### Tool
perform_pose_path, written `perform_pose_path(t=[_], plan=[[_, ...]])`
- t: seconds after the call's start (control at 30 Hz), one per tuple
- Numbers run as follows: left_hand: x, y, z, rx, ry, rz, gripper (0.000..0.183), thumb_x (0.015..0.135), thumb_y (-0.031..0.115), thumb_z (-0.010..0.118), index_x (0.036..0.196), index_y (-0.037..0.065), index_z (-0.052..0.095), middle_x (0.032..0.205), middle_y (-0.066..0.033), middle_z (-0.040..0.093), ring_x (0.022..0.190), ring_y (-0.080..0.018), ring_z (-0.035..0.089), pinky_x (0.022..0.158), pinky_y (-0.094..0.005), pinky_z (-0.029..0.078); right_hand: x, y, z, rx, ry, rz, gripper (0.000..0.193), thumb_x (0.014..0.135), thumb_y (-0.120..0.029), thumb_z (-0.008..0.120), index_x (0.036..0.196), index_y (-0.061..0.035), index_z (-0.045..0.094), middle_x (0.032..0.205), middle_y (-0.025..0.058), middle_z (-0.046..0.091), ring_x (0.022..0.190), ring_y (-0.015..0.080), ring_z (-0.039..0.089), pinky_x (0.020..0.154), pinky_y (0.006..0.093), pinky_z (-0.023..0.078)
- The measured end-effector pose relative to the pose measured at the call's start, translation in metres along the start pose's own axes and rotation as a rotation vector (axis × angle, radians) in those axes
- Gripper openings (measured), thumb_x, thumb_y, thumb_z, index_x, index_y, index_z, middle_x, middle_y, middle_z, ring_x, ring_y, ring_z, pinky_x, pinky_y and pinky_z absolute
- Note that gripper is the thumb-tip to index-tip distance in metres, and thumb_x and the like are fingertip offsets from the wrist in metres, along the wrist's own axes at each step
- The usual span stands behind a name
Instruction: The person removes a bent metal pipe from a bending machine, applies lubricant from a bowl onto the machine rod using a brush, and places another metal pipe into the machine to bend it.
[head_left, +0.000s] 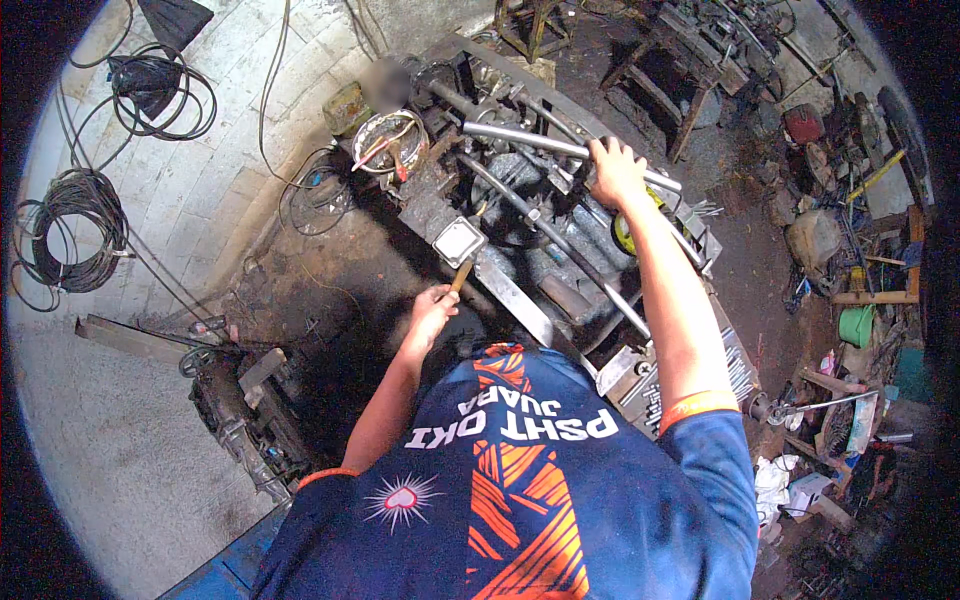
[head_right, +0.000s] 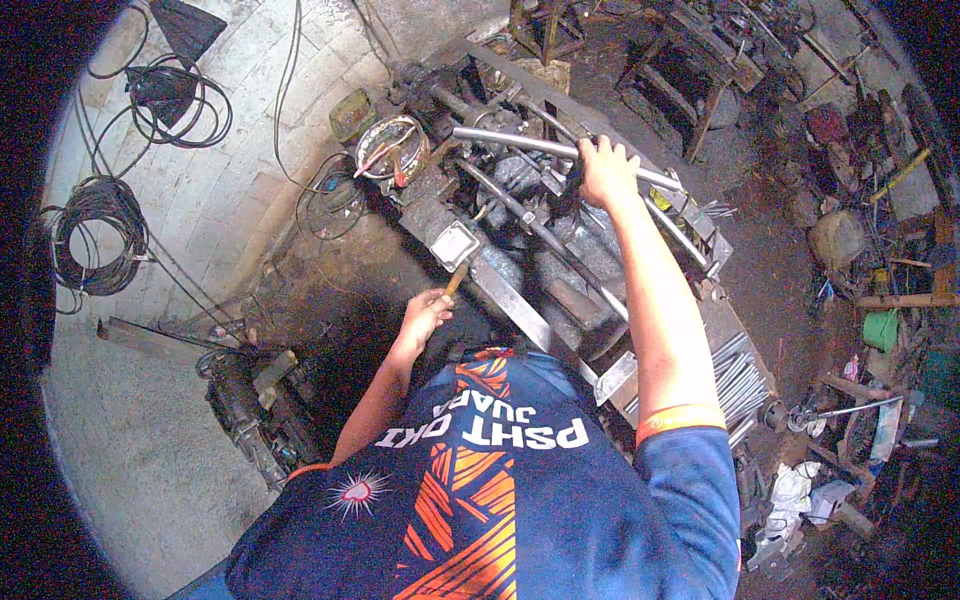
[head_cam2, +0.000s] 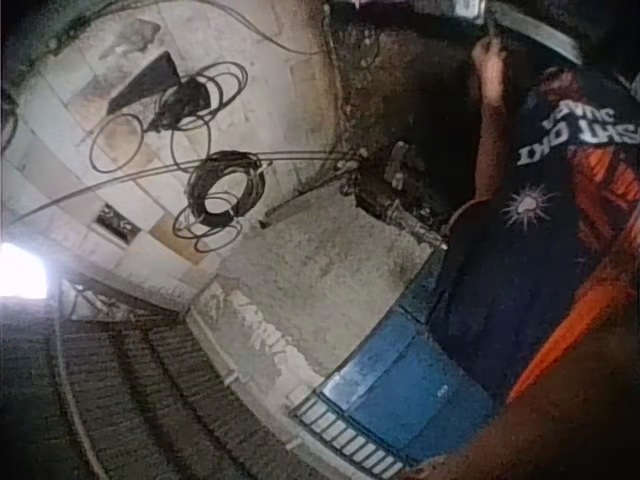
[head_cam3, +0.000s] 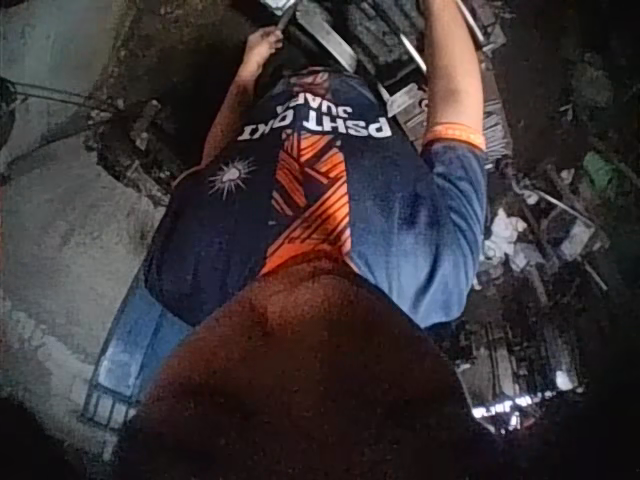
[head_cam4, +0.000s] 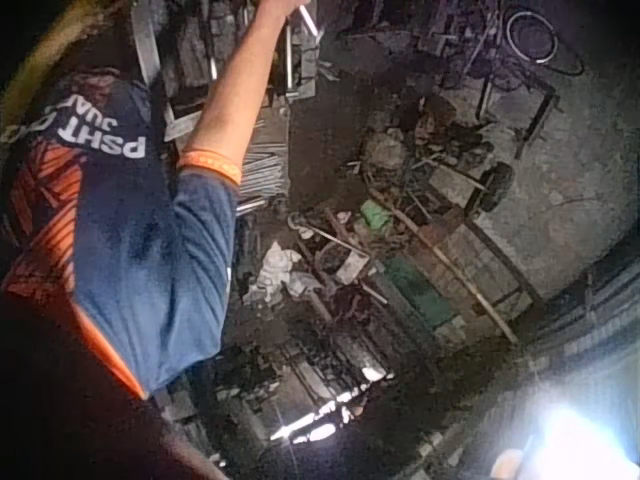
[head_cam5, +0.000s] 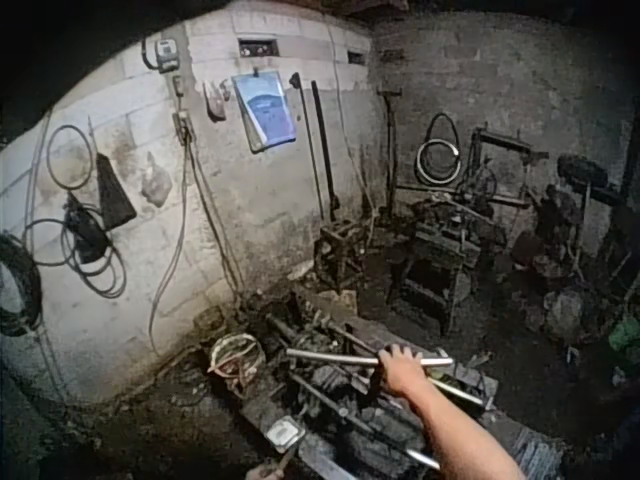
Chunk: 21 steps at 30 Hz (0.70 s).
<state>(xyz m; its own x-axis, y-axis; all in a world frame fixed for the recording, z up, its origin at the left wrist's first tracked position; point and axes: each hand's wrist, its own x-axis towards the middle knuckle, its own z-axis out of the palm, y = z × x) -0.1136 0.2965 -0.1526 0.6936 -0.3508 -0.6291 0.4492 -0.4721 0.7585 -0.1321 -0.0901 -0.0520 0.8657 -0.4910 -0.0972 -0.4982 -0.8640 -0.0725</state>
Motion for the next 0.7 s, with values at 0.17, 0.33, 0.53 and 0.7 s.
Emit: perform_pose_path(t=[0.17, 0.33, 0.53, 0.7], plan=[[0.002, -0.002, 0.001, -0.042, 0.043, 0.006, 0.043, 0.087, 0.022, 0.063, 0.122, -0.003, 0.054, 0.093, -0.0061, 0.066, 0.069, -0.0108, 0.061, 0.059, -0.0243, 0.045, -0.002, 0.000, 0.001, 0.007, 0.004, 0.005, 0.069, 0.068, -0.014, 0.072, 0.131, -0.0184, 0.043, 0.133, 0.0146, 0.044, 0.122, 0.0353, 0.044, 0.100, 0.0579, 0.034], [0.005, -0.005, -0.003, -0.032, 0.009, 0.015, 0.043, 0.088, 0.023, 0.063, 0.121, -0.003, 0.053, 0.096, -0.0066, 0.066, 0.071, -0.0107, 0.061, 0.061, -0.0231, 0.045, -0.003, 0.003, 0.002, 0.006, 0.017, -0.003, 0.067, 0.068, -0.014, 0.071, 0.129, -0.0175, 0.044, 0.131, 0.0145, 0.045, 0.119, 0.0356, 0.046, 0.097, 0.0559, 0.037], [0.005, -0.007, -0.004, -0.047, -0.001, 0.011, 0.043, 0.088, 0.022, 0.062, 0.121, -0.003, 0.053, 0.096, -0.0066, 0.066, 0.070, -0.0106, 0.062, 0.060, -0.0224, 0.045, -0.001, 0.003, 0.004, -0.006, 0.046, -0.012, 0.066, 0.067, -0.012, 0.070, 0.128, -0.0173, 0.045, 0.131, 0.0148, 0.046, 0.119, 0.0355, 0.047, 0.096, 0.0549, 0.037], [0.004, -0.010, -0.006, -0.060, 0.008, 0.010, 0.042, 0.087, 0.021, 0.062, 0.121, -0.003, 0.054, 0.094, -0.0063, 0.066, 0.069, -0.0111, 0.062, 0.059, -0.0230, 0.044, 0.001, 0.001, 0.004, -0.012, 0.056, -0.023, 0.068, 0.067, -0.013, 0.071, 0.129, -0.0175, 0.045, 0.131, 0.0151, 0.046, 0.119, 0.0353, 0.047, 0.097, 0.0548, 0.037]])
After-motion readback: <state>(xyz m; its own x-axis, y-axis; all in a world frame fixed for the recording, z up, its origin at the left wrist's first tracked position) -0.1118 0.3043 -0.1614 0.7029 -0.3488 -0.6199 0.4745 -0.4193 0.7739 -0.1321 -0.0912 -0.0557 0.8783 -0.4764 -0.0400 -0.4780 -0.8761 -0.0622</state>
